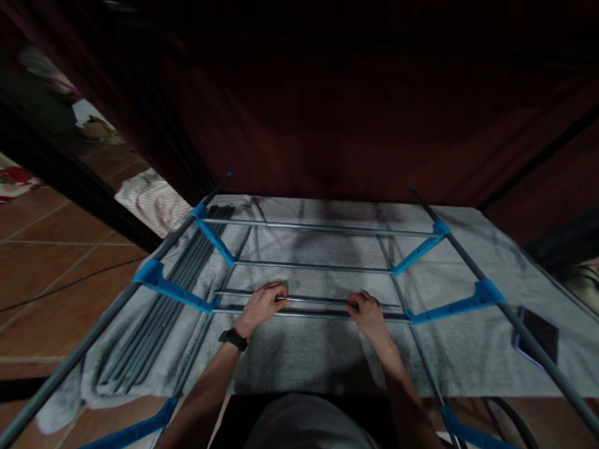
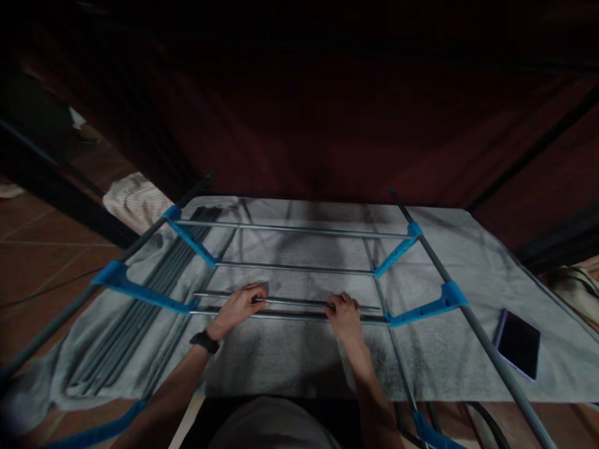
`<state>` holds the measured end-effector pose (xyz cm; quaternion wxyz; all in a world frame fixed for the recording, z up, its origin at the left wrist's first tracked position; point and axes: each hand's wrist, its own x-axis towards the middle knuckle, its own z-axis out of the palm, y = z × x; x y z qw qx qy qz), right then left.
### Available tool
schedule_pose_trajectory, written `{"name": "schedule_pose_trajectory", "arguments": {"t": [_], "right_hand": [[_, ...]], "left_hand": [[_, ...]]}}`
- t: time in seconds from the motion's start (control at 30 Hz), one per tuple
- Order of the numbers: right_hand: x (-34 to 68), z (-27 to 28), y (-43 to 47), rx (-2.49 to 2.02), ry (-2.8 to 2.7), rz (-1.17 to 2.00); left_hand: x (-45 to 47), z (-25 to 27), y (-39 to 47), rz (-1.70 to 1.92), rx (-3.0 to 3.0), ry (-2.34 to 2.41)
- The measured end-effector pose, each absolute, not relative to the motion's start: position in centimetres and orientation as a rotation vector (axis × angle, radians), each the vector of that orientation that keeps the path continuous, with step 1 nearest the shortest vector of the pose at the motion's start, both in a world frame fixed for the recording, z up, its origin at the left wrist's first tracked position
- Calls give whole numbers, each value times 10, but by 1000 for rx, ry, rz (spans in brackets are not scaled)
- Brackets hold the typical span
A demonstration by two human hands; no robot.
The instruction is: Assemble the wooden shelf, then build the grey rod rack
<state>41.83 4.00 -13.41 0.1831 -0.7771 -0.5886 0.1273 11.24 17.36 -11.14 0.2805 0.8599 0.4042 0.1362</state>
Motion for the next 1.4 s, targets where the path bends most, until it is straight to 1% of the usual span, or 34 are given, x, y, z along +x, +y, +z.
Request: {"name": "schedule_pose_trajectory", "arguments": {"t": [0.27, 0.57, 0.9, 1.07, 1.23, 1.4], "right_hand": [[430, -147, 41, -2152, -1750, 420], [431, -155, 37, -2111, -1684, 343], [426, -152, 42, -1946, -1766, 477], [424, -153, 46, -1998, -1740, 491], [423, -153, 48, -2030, -1762, 477], [421, -154, 46, -2038, -1763, 436]], "left_hand": [[111, -106, 169, 368, 2329, 1040], [111, -111, 168, 366, 2284, 1038], [112, -109, 164, 358, 2305, 1054], [112, -111, 164, 358, 2325, 1077], [111, -112, 163, 431, 2361, 1090], [112, -98, 164, 638, 2289, 1123]]}}
